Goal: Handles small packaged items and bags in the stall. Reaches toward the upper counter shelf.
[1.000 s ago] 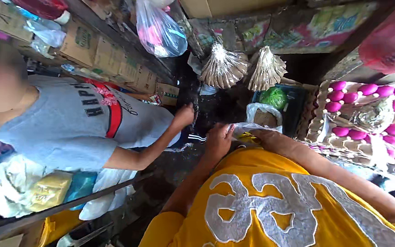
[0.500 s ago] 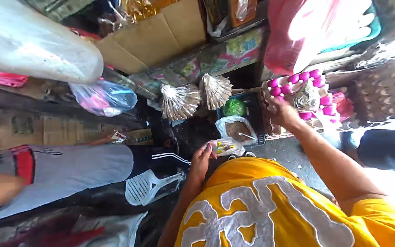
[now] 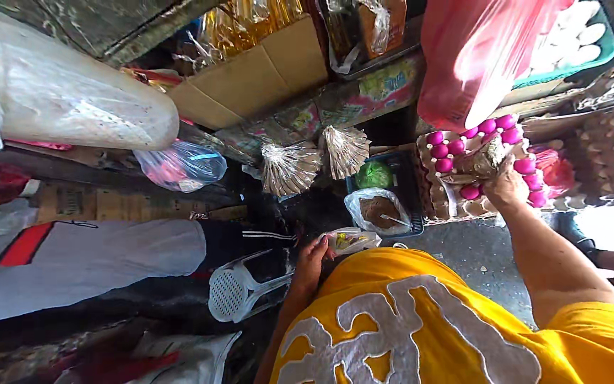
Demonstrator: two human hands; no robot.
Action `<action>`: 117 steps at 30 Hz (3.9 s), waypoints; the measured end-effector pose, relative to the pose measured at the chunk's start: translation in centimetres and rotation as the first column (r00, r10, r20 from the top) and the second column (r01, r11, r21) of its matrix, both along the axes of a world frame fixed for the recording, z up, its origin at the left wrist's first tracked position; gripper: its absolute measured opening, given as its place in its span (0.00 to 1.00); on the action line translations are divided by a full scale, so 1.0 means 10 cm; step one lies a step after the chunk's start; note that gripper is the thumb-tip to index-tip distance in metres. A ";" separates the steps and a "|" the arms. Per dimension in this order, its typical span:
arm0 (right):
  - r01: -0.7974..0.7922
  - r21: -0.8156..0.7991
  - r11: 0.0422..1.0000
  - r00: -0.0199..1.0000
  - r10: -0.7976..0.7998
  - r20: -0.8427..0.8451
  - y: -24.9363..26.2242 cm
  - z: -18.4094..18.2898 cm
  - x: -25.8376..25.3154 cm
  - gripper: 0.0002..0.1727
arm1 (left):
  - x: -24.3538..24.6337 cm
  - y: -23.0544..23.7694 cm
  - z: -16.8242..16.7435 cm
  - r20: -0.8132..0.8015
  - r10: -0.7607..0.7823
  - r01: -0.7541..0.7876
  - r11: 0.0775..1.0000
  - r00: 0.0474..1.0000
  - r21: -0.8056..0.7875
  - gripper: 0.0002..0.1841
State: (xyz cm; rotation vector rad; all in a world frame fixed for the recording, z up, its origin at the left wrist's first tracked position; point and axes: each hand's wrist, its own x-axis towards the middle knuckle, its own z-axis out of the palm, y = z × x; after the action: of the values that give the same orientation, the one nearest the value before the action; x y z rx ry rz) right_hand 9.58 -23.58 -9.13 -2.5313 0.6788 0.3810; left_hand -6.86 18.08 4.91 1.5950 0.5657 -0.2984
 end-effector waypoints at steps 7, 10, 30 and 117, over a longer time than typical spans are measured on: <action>0.099 0.214 0.972 0.986 -0.066 -0.156 -0.12 0.21 0.13 0.41 | 0.09 0.07 -0.02 -0.007 -0.025 0.024 0.993 1.000 -0.119 0.17; 0.017 0.217 0.976 0.970 0.036 -0.240 -0.12 0.19 0.16 0.34 | 0.16 0.05 -0.13 -0.024 -0.068 0.065 0.991 0.997 -0.114 0.16; 0.014 0.320 0.947 0.924 0.110 -0.365 -0.55 -0.39 -0.02 0.26 | 0.39 -0.74 -0.34 -0.120 0.139 -0.149 0.986 0.983 -0.076 0.16; -0.774 0.417 -0.475 -0.415 0.880 0.232 6.77 1.20 -1.76 0.24 | -2.84 3.02 -0.21 -0.025 0.820 -0.817 0.571 0.571 0.074 0.22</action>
State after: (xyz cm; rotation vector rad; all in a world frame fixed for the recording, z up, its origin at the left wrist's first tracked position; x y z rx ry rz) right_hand -8.02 44.09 2.87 -1.6976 -1.8369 1.2487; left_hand -35.30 48.28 2.81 1.2026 1.3095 0.3966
